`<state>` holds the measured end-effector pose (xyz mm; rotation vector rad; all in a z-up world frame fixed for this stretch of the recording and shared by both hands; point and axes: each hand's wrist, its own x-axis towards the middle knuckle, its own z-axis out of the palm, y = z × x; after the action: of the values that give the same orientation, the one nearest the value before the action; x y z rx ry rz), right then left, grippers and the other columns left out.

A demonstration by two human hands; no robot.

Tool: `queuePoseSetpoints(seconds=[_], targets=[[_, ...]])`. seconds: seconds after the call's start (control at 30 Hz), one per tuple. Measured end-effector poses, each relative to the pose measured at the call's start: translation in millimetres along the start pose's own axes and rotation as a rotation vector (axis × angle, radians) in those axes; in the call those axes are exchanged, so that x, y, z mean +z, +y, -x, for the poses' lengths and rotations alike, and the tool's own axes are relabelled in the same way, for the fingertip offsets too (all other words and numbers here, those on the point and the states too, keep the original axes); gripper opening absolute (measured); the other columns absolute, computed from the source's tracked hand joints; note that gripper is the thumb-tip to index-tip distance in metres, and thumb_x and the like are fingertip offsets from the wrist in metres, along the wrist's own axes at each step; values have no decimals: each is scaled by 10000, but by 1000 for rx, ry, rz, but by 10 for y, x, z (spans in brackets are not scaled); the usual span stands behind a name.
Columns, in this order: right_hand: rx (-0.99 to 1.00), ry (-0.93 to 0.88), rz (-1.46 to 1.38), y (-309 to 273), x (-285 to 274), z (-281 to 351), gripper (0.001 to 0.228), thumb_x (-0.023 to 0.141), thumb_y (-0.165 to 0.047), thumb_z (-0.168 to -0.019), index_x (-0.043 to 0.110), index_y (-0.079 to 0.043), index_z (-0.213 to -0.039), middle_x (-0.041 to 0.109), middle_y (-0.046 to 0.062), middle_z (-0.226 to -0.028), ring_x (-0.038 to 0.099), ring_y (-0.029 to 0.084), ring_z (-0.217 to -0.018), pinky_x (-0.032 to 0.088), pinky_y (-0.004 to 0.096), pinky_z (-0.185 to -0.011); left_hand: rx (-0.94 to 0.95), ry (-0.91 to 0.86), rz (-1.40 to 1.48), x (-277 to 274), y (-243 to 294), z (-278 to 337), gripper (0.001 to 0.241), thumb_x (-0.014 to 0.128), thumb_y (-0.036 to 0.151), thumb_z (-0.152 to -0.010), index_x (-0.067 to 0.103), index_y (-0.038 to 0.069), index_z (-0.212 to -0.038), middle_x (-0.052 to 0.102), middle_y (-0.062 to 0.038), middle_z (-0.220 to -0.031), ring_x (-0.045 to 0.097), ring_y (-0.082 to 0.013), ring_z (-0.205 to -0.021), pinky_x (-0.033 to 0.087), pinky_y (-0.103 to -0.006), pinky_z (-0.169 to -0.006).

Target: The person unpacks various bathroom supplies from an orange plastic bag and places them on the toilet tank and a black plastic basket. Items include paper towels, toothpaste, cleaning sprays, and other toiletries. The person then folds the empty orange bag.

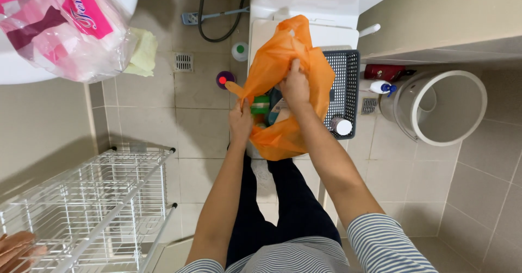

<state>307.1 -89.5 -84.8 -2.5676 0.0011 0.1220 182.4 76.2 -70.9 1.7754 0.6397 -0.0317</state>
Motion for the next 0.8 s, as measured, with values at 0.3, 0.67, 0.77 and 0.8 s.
queuePoseSetpoints(seconds=[0.3, 0.67, 0.77, 0.8], targets=[[4, -107, -297, -328, -423, 358, 544, 790, -146, -815, 584, -53, -1310, 744, 180, -1031, 739, 360, -928, 594, 431, -806, -118, 76, 47, 2, -351, -49, 434, 483, 341, -1093, 691, -40, -1082, 713, -157, -867, 655, -250, -777, 501, -394, -729], [-333, 118, -553, -337, -1767, 728, 476, 806, -5, -895, 607, 11, -1327, 702, 155, -1261, 724, 201, -1096, 617, 323, -938, -395, 224, 169, -108, -945, 18, 486, 460, 319, -1052, 691, -100, -967, 709, -153, -837, 637, -234, -753, 499, -410, -697], [-353, 223, -635, -330, -2131, 457, 449, 746, 37, -985, 537, 17, -1382, 679, 148, -1314, 703, 200, -1179, 616, 319, -963, -441, 284, 209, -92, -1023, 21, 464, 459, 277, -1014, 683, -121, -934, 703, -168, -831, 626, -239, -741, 492, -419, -679], [-348, 257, -670, -336, -2232, 351, 454, 720, 48, -1029, 492, 27, -1421, 671, 151, -1344, 692, 210, -1236, 614, 321, -980, -422, 306, 228, -95, -1010, 27, 463, 451, 277, -1000, 684, -118, -940, 699, -176, -835, 613, -236, -743, 485, -417, -676]])
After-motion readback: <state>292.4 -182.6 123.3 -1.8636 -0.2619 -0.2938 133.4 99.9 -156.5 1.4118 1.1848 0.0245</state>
